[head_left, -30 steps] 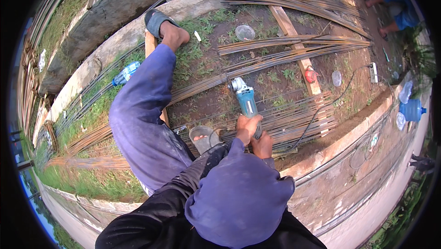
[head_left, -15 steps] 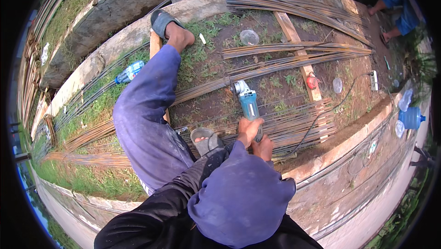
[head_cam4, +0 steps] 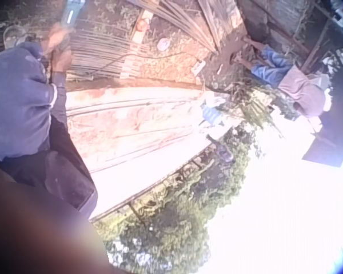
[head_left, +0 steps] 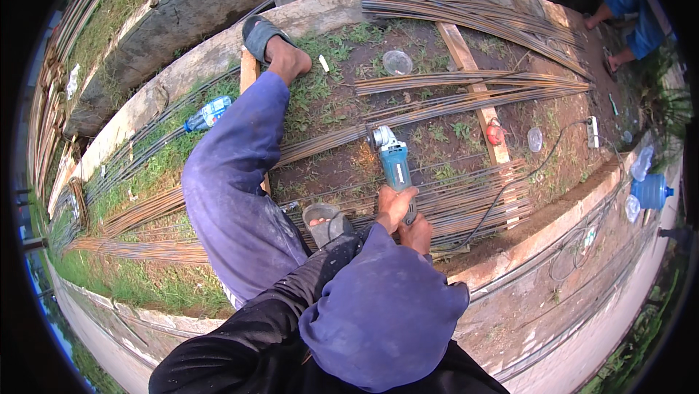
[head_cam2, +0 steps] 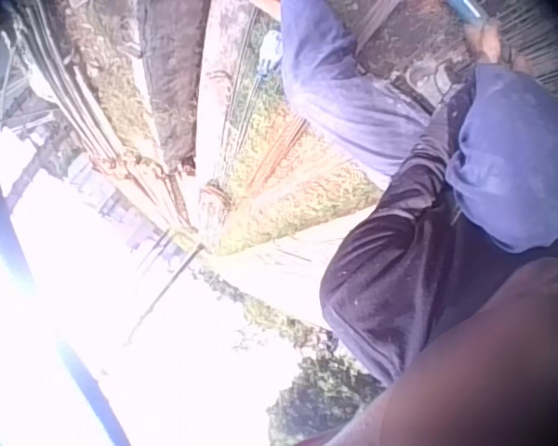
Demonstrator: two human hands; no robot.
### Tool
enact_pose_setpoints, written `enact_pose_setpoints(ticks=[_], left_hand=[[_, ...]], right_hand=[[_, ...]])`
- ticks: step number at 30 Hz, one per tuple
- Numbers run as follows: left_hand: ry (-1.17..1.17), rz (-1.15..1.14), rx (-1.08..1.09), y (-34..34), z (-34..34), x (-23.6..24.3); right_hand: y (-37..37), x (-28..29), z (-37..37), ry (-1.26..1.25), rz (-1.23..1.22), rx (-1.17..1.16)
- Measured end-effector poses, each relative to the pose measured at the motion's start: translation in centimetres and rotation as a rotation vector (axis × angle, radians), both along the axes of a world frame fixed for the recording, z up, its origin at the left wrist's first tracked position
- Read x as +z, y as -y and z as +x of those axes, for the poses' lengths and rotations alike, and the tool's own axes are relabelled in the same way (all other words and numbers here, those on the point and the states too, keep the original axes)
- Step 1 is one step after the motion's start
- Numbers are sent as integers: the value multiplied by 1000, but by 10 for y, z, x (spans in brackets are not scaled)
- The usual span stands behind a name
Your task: The person uses an angle grinder to cut a bundle of metal rods laid on the ground. They hold the rods with their left hand and operate the grinder with their right hand, cutting through the bundle in a single pass.
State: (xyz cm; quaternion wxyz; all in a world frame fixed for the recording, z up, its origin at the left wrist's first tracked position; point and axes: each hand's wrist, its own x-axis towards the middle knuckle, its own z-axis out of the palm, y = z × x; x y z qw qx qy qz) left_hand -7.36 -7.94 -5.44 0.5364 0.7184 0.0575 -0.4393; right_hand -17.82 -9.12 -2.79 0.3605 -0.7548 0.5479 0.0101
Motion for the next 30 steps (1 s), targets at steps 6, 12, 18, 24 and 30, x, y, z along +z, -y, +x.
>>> enact_pose_setpoints(ticks=[6, 12, 18, 24, 30], left_hand=[[-16, -37, -3, -1, -1, 5], [-40, -53, 4, -2, -4, 8], [-18, -44, 34, -1, 0, 7], [3, -42, 27, -1, -1, 15], [-7, -46, 30, -3, -1, 2]], right_hand=[[-2, 0, -1, 16, -20, -8], [-3, -3, -4, 20, -3, -30], [-1, 6, 3, 23, -15, -14], [-2, 1, -2, 44, 4, -37], [-2, 8, 3, 6, 16, -14]])
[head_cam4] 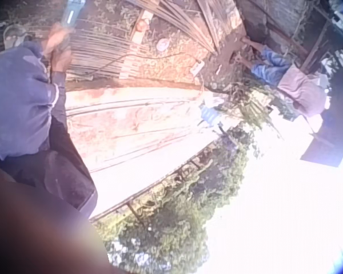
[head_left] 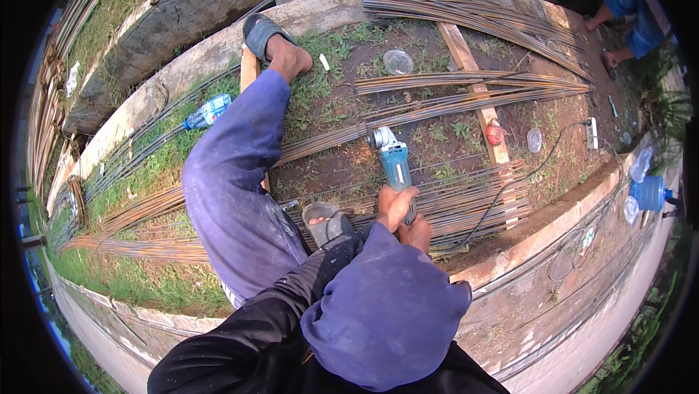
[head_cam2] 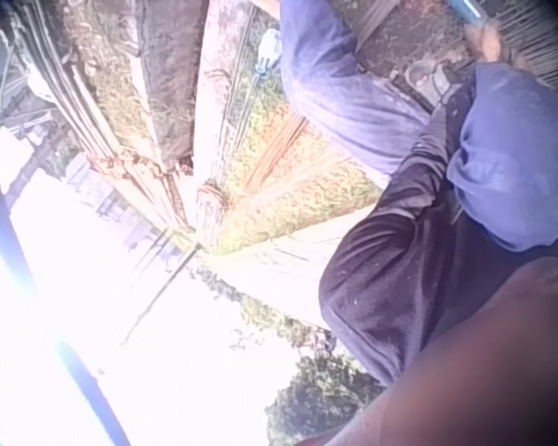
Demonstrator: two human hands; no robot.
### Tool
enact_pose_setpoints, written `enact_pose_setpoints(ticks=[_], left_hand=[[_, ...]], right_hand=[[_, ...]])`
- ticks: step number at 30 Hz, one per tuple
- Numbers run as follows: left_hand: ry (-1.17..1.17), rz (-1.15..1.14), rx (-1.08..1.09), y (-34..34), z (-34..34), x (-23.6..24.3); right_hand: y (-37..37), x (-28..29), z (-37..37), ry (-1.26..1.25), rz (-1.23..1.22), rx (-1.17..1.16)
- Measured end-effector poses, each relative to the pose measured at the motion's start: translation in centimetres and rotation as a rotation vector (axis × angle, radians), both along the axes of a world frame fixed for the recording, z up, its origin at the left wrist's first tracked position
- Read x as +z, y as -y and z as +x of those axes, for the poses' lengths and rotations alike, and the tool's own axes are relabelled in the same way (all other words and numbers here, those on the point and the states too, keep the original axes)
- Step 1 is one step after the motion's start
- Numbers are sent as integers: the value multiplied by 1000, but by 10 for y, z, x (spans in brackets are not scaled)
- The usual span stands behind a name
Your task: The person uses an angle grinder to cut a bundle of metal rods laid on the ground. They hold the rods with their left hand and operate the grinder with their right hand, cutting through the bundle in a single pass.
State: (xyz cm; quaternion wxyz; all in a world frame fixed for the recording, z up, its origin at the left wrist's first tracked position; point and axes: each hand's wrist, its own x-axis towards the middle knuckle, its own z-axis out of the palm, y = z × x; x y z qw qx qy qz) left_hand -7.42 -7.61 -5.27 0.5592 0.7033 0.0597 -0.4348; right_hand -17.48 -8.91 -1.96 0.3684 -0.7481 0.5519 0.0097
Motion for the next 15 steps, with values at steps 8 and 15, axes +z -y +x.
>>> enact_pose_setpoints(ticks=[8, 15], left_hand=[[-10, 17, -48, 1, 1, 9], [7, 1, 7, 2, 1, 9]], right_hand=[[0, -2, -3, 20, -1, -18], [-1, -9, -1, 18, -28, -4]])
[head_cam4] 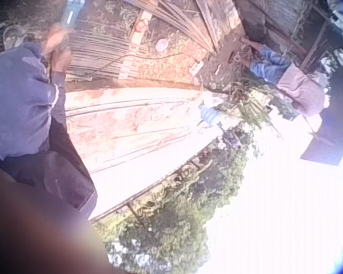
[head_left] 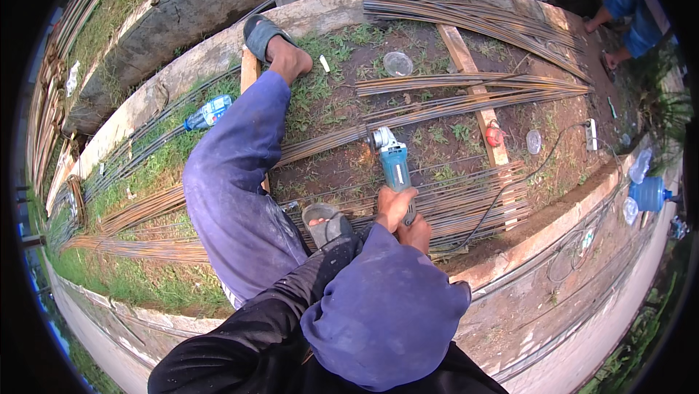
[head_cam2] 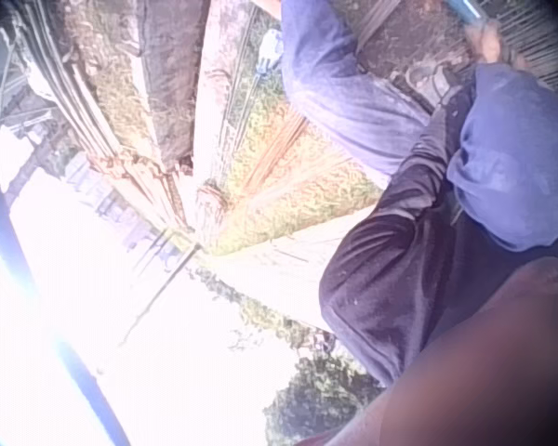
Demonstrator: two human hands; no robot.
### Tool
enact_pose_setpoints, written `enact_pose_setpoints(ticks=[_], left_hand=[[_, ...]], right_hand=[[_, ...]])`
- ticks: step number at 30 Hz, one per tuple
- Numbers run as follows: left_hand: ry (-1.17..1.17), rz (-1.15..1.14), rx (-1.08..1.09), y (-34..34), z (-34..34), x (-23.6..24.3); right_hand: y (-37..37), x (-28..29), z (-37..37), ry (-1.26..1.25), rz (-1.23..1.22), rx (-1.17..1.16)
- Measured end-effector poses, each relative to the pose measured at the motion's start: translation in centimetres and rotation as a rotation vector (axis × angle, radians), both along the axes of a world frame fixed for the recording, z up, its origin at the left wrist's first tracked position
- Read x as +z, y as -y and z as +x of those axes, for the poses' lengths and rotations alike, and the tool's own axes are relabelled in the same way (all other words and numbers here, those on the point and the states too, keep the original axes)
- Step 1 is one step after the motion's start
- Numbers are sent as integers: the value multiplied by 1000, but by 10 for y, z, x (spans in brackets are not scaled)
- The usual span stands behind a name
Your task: The person uses an angle grinder to cut a bundle of metal rods laid on the ground. They hold the rods with their left hand and operate the grinder with their right hand, cutting through the bundle in a single pass.
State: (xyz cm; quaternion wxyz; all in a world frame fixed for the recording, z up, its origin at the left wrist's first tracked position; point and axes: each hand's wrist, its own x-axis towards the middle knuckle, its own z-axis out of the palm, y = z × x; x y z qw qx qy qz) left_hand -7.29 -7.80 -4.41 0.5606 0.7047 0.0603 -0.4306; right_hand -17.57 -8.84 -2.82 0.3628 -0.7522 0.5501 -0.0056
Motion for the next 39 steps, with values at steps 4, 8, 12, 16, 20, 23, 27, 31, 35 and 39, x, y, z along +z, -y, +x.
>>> enact_pose_setpoints(ticks=[4, 8, 12, 16, 20, 23, 27, 31, 35, 39], left_hand=[[-13, -13, 8, 2, 3, 3], [-5, -15, 1, 4, 6, 11], [-36, 5, -39, 3, 8, 12], [-24, -23, -12, 1, 4, -2], [-36, -15, -19, 3, 1, 2], [-11, 0, -32, 3, 5, 2], [-28, -9, -21, 5, 9, 7], [-19, -11, -25, 5, 11, 6], [-15, -13, -30, 3, 7, 6], [-27, 19, -51, 3, 10, 7]], right_hand=[[3, -5, -2, 14, -2, 8], [4, -1, 3, -23, -12, 3], [4, 7, 8, -34, 3, -11], [3, 4, 4, 43, -3, 26], [4, -1, -1, 16, 1, 16], [4, 1, 3, -26, -4, 21], [7, 4, 9, -4, 11, 3], [7, 2, 8, -9, 17, 11], [4, 1, 5, 8, 20, 4], [5, 4, 8, 2, 35, 2]])
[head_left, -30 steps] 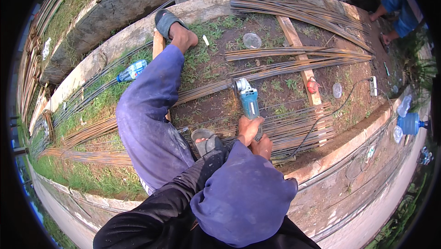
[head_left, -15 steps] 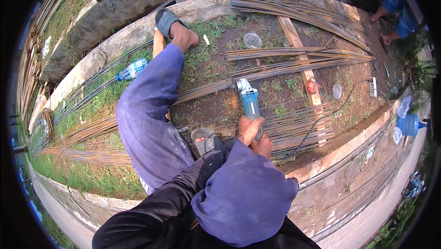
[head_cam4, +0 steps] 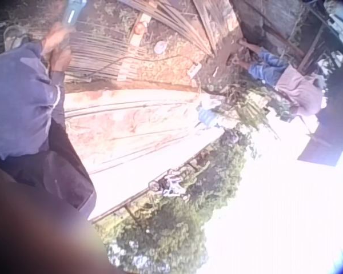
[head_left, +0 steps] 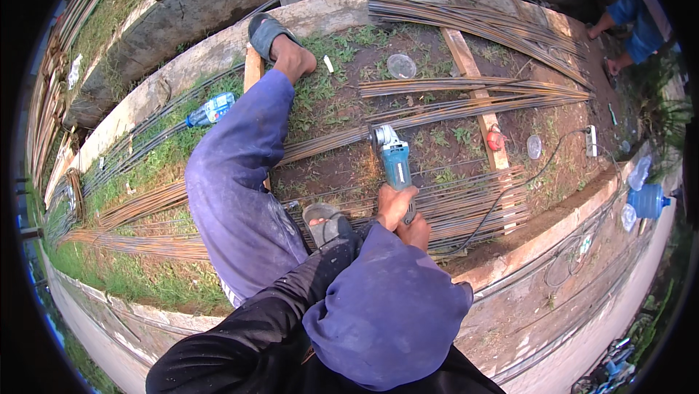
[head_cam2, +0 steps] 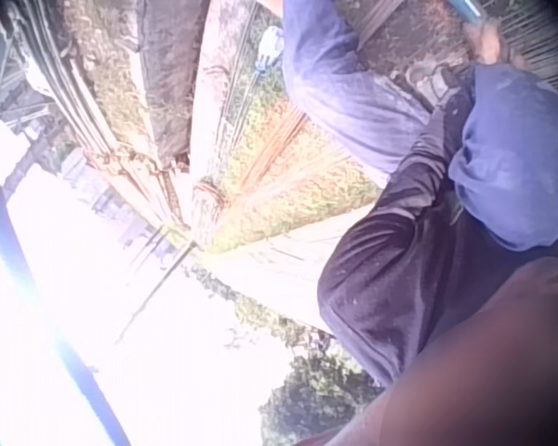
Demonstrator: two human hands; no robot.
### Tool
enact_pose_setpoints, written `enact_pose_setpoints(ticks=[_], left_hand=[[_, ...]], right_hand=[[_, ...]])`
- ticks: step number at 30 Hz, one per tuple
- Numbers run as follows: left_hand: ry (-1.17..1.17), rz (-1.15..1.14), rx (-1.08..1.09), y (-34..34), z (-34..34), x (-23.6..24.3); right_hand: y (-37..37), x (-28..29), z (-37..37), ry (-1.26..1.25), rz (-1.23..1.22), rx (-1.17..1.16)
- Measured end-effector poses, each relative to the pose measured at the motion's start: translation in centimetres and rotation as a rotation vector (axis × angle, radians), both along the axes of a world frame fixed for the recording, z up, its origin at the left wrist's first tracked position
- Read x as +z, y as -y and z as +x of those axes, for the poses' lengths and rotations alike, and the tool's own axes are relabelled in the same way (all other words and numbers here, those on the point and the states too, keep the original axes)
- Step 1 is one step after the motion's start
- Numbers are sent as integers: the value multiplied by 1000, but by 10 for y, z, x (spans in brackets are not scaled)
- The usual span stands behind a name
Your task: The person uses an angle grinder to cut a bundle of metal rods laid on the ground. They hold the rods with their left hand and operate the grinder with their right hand, cutting through the bundle in a single pass.
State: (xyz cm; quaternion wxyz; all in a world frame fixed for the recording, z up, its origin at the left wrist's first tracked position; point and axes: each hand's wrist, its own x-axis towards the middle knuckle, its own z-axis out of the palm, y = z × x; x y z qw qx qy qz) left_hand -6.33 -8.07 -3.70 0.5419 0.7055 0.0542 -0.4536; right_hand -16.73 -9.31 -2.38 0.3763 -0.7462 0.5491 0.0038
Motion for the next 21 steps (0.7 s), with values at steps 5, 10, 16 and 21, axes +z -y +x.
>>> enact_pose_setpoints(ticks=[5, 10, 16, 21], left_hand=[[-20, -34, 38, 3, 2, 6], [15, -50, 52, -1, -4, -1], [9, -48, 25, -1, -3, -2], [2, -55, 20, -3, -5, -9]], right_hand=[[2, -6, 0, -3, -38, 27], [-1, -11, -4, 22, -37, 13], [-1, -6, -3, -62, -12, 1], [-1, -12, -5, -57, -19, 20]])
